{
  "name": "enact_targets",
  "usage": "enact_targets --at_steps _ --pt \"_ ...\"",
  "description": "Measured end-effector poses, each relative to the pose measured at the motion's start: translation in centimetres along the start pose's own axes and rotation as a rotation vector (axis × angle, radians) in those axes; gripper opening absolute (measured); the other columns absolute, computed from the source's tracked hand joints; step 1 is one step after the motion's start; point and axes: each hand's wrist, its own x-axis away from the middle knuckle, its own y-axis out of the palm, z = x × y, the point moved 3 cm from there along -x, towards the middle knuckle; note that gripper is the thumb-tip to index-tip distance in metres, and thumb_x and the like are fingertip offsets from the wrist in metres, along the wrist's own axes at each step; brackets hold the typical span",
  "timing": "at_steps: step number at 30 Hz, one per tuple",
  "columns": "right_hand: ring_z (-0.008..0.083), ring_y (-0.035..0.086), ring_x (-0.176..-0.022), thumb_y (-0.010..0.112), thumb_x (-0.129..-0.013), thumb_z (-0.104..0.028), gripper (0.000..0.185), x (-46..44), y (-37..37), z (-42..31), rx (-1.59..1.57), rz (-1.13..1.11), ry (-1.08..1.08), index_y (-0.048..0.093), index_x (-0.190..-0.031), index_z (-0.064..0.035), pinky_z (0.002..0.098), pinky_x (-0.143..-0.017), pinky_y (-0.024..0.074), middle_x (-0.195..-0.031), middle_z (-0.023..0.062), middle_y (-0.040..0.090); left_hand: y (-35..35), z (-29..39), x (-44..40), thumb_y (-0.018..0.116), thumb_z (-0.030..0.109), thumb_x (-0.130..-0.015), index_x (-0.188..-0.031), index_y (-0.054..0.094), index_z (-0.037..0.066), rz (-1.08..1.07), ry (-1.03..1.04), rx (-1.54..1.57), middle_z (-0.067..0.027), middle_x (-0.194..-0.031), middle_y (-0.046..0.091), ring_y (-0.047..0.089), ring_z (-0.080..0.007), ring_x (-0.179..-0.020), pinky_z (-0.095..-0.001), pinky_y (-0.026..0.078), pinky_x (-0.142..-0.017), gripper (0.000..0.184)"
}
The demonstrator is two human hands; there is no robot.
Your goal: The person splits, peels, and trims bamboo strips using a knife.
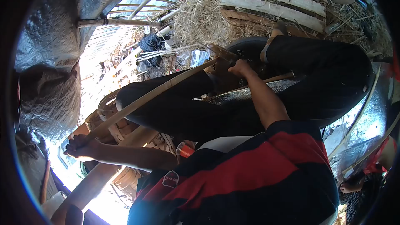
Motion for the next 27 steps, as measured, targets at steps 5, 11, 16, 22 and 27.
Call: enact_targets --at_steps 5,11,16,22,27 --pt "0.0293 0.067 -0.078 0.073 -0.067 -0.038 0.049 -0.7 0.1 -1.9 -0.201 -0.162 0.133 0.065 -0.083 0.0083 0.0363 -0.07 0.0517 -0.08 0.0234 0.067 0.0 0.0 0.3 0.046 0.03 -0.098 -0.061 0.026 0.017 -0.091 -0.021 0.075 0.0051 -0.055 0.019 0.016 -0.0058 -0.043 -0.0217 0.016 -0.038 0.043" --pt "0.0323 0.067 -0.086 0.07 -0.068 -0.042 0.047 2.4 -1.9 -9.2 -0.048 -0.039 -0.223 0.069 -0.086 0.0019 0.0389 -0.079 0.0511 -0.09 0.0202 0.068 0.4 -0.7 1.2 0.043 0.033 -0.099 -0.062 0.026 0.017 0.015 0.023 -0.041 0.0053 -0.055 0.019 0.017 -0.0058 -0.043 -0.0219 0.017 -0.039 0.044" --pt "0.0327 0.067 -0.083 0.068 -0.07 -0.04 0.041 9.9 -3.7 -16.0 -0.074 -0.203 -0.446 0.068 -0.083 -0.0012 0.04 -0.078 0.0513 -0.084 0.0183 0.068 0.1 -1.3 1.2 0.042 0.034 -0.099 -0.062 0.027 0.017 0.025 0.039 -0.074 0.0052 -0.055 0.02 0.017 -0.006 -0.044 -0.0221 0.017 -0.039 0.043" --pt "0.0331 0.066 -0.077 0.068 -0.069 -0.033 0.032 9.2 -1.8 -14.5 -0.065 -0.131 -0.53 0.067 -0.08 -0.0032 0.0402 -0.073 0.0521 -0.076 0.0182 0.066 -1.2 -1.5 0.8 0.041 0.035 -0.099 -0.062 0.027 0.018 0.014 0.063 -0.111 0.005 -0.055 0.02 0.017 -0.0062 -0.044 -0.0222 0.017 -0.039 0.043" --pt "0.0344 0.065 -0.092 0.068 -0.066 -0.041 0.048 3.3 -1.1 -5.6 -0.008 -0.017 -0.127 0.068 -0.092 -0.0011 0.0408 -0.083 0.0519 -0.093 0.0224 0.067 -1.4 -1.4 0.8 0.04 0.035 -0.099 -0.062 0.028 0.018 0.017 0.067 -0.121 0.0049 -0.055 0.021 0.018 -0.0064 -0.044 -0.0224 0.018 -0.04 0.043"
